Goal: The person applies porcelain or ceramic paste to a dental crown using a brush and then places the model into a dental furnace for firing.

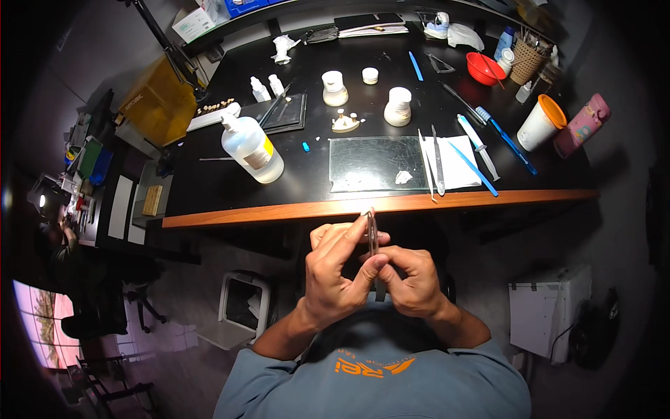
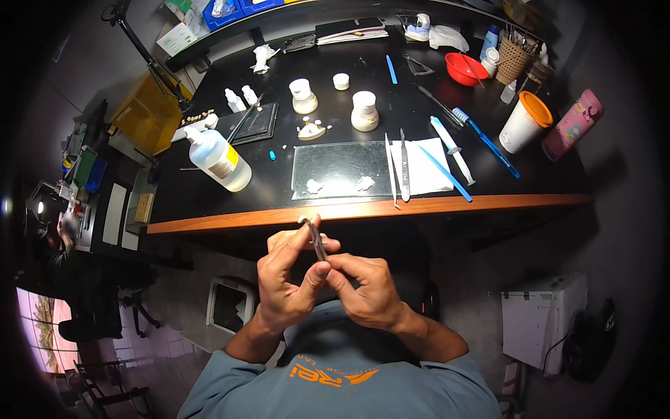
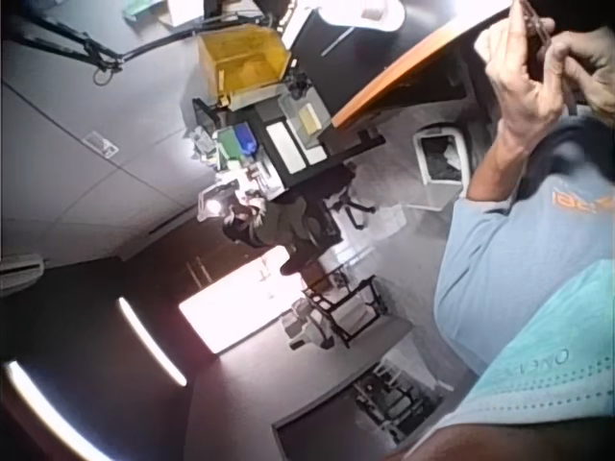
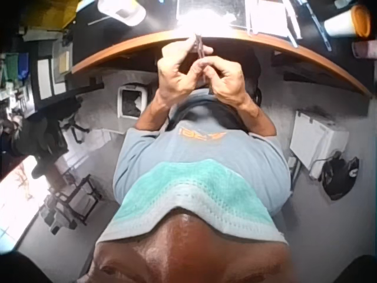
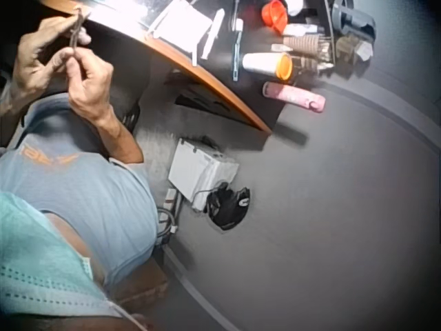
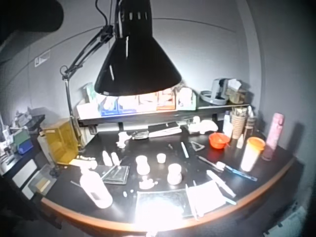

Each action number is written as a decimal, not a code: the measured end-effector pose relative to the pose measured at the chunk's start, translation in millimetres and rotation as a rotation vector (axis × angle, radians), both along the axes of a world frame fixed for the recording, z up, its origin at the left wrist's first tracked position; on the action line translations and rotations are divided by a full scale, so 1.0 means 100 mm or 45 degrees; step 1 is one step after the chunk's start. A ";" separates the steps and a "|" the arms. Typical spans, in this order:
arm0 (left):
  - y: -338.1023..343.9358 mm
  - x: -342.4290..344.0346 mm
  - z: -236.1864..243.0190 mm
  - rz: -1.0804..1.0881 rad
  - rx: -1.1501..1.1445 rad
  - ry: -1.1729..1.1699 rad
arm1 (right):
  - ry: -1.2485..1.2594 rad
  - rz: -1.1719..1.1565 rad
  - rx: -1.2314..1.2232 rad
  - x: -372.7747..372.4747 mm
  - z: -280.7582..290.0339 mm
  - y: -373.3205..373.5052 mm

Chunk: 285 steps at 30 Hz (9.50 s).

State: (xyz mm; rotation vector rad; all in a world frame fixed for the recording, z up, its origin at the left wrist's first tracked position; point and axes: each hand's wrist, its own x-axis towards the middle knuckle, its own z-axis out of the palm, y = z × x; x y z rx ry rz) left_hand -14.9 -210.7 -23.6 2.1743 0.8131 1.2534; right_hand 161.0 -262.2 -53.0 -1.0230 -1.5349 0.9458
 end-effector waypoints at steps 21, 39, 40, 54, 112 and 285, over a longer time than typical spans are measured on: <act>1.76 -0.52 0.62 0.483 0.174 -0.160 | 0.150 -0.753 0.259 1.63 -0.02 0.24; 4.11 0.71 0.30 0.664 -0.016 0.300 | 0.120 -0.932 0.422 1.62 -0.10 0.52; 4.08 0.74 0.30 0.660 -0.022 0.306 | 0.121 -0.936 0.414 1.62 -0.10 0.52; 3.06 -0.20 0.62 0.128 -0.262 0.606 | 0.201 -0.914 0.427 1.61 -0.05 0.55; 0.99 -0.64 -0.20 0.726 0.023 0.236 | 0.220 -0.905 0.351 1.10 -0.17 -0.05; 1.35 -0.87 -0.15 0.368 -0.275 0.087 | -0.508 -0.280 0.347 -0.19 0.27 1.30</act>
